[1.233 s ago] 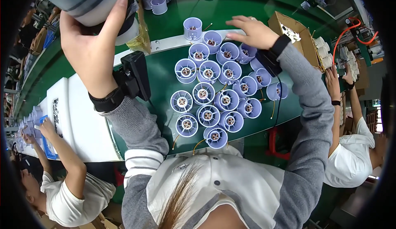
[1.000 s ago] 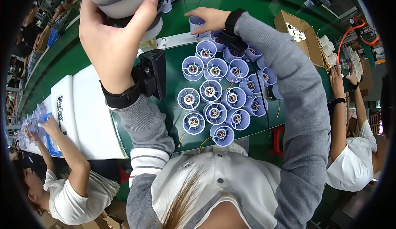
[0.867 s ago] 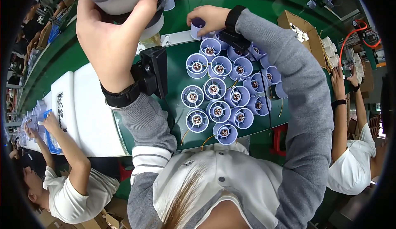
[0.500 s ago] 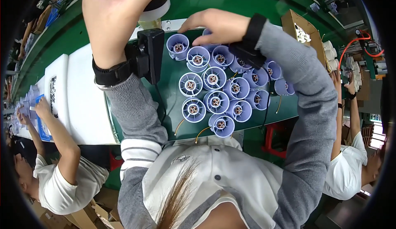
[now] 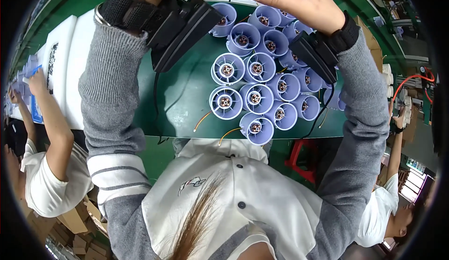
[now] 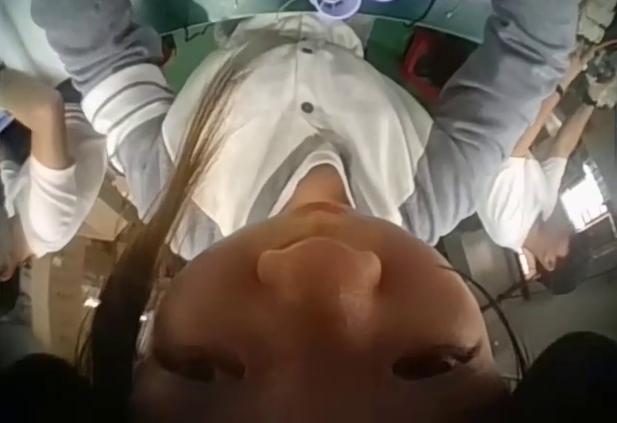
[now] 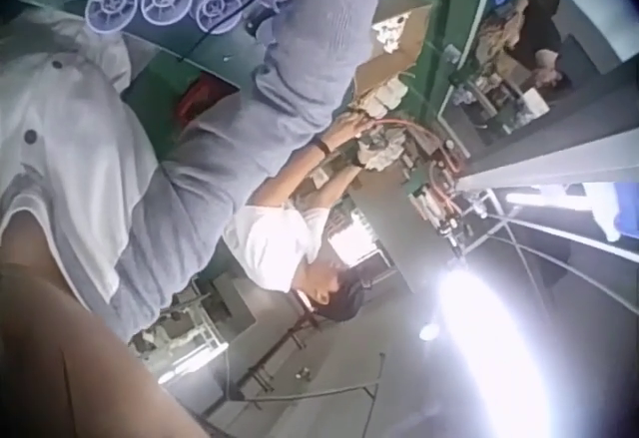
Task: The person picks up a fan blade from a box, aligns it with a motor inside a housing, and presses it into place. They repeat this process for several units, occasionally moving completed housings aside on the green work surface.
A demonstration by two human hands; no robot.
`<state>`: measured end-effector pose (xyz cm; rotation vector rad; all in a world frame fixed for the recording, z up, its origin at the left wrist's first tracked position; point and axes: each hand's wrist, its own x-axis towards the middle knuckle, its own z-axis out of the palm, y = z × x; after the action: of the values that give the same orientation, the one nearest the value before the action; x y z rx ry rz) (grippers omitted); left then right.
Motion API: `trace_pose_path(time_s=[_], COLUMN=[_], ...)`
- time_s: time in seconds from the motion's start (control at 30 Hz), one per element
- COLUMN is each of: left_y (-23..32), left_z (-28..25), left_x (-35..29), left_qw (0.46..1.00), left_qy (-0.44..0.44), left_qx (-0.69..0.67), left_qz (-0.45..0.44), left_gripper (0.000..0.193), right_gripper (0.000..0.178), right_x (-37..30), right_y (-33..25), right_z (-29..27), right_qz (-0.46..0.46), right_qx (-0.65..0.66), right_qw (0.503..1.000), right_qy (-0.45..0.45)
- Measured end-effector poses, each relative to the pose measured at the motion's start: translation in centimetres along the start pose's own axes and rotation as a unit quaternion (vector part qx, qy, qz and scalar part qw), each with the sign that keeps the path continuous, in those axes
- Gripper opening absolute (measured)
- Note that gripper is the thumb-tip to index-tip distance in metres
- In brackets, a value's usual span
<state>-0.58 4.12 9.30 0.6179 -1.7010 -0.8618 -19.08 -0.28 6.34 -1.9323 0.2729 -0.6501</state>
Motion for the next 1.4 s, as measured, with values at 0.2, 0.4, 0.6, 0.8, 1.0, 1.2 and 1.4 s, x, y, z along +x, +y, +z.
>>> trace_pose_path(time_s=[0.2, 0.4, 0.6, 0.8, 1.0, 1.2, 1.4], left_y=[-3.7, -5.6, -7.5, -7.9, -8.0, -8.4, -8.8], left_z=[0.9, -0.3, -0.3, 0.0, -0.3, -0.3, 0.3], left_x=[-0.6, -1.8, -2.3, -2.1, -2.2, -2.4, -2.0], left_qw=[0.999, 0.999, 0.998, 0.998, 0.998, 0.998, 0.997], left_qy=[0.024, 0.017, 0.019, 0.017, 0.025, 0.024, 0.027], left_qx=[-0.016, -0.032, -0.056, -0.057, -0.051, -0.058, -0.064], left_qz=[0.037, 0.009, -0.005, -0.009, -0.011, -0.019, -0.016], left_gripper=[0.048, 0.042, 0.042, 0.044, 0.044, 0.044, 0.045], right_gripper=[0.066, 0.067, 0.066, 0.066, 0.065, 0.065, 0.068], right_x=[0.0, 0.4, -0.2, -0.4, -0.2, -0.3, -0.7], right_y=[0.9, 2.6, 5.2, 7.5, 5.9, 6.2, 7.3], right_z=[-0.1, 1.0, 0.2, -0.2, 0.1, 0.2, -0.9], right_qz=[0.047, 0.136, 0.088, -0.014, 0.089, 0.094, 0.085], right_qx=[-0.005, 0.007, 0.043, 0.184, 0.063, 0.088, 0.018], right_qw=[0.998, 0.990, 0.994, 0.979, 0.993, 0.991, 0.995], right_qy=[-0.048, -0.033, -0.057, -0.092, -0.049, -0.042, -0.058])
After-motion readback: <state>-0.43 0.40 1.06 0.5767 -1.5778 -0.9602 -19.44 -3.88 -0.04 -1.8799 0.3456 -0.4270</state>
